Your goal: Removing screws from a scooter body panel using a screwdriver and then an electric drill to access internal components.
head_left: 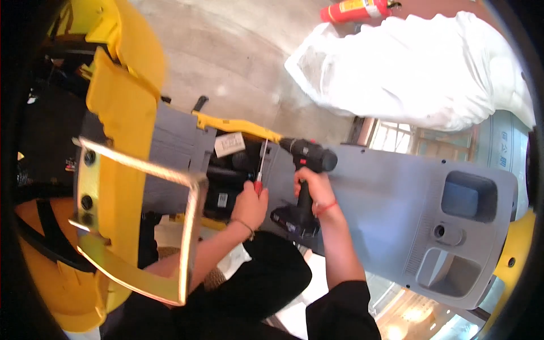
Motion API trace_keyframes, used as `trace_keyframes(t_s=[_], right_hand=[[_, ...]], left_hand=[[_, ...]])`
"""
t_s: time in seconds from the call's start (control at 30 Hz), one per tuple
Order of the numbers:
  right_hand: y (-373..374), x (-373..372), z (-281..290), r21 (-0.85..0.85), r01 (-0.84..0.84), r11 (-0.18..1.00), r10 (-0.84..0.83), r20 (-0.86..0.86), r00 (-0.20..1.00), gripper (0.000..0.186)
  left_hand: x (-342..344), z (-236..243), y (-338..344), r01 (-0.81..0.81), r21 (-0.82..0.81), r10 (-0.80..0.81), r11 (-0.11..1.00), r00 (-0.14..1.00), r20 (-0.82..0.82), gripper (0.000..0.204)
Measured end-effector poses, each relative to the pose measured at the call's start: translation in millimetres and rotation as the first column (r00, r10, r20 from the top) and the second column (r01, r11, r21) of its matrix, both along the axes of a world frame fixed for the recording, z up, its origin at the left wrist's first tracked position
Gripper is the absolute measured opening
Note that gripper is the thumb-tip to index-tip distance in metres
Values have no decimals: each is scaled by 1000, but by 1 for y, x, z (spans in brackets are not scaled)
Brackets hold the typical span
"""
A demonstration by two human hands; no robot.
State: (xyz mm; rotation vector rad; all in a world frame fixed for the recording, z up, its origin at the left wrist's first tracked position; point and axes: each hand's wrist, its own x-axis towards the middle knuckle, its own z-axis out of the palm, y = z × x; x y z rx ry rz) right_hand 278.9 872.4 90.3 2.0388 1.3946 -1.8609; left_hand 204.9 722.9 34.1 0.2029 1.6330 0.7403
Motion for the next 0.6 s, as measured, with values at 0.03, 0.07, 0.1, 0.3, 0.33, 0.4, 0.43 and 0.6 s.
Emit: trace_keyframes(t_s=[0.03,0.07,0.1,0.3,0.33,0.4,0.43,0.6], right_hand=[[-3,3,1,-7,6,1000,-6,6,1000,9],[-6,7,3,-22,56,998,-55,38,998,9],[-3,7,2,-26,100,995,-98,64,993,10],[3,6,2,-39,94,995,-91,68,993,10],[5,6,3,-40,96,995,-93,70,993,10],[10,7,4,-63,69,996,-65,59,996,10],[11,7,4,-64,72,995,-68,63,996,10],[15,3,7,-115,66,991,-62,33,998,9]], left_hand=[[-5,-2,2,23,23,-22,999,1000,-21,36],[-7,-2,0,45,46,-43,998,998,-44,35],[-8,0,-2,71,32,-72,997,997,4,35],[-12,-13,9,126,25,-127,992,992,29,32],[-10,-14,10,83,21,-85,996,993,87,30],[-20,-1,17,8,-28,0,1000,961,278,29],[-29,7,22,-60,-92,95,994,887,451,27],[-94,-10,32,291,-22,-257,956,873,414,24]])
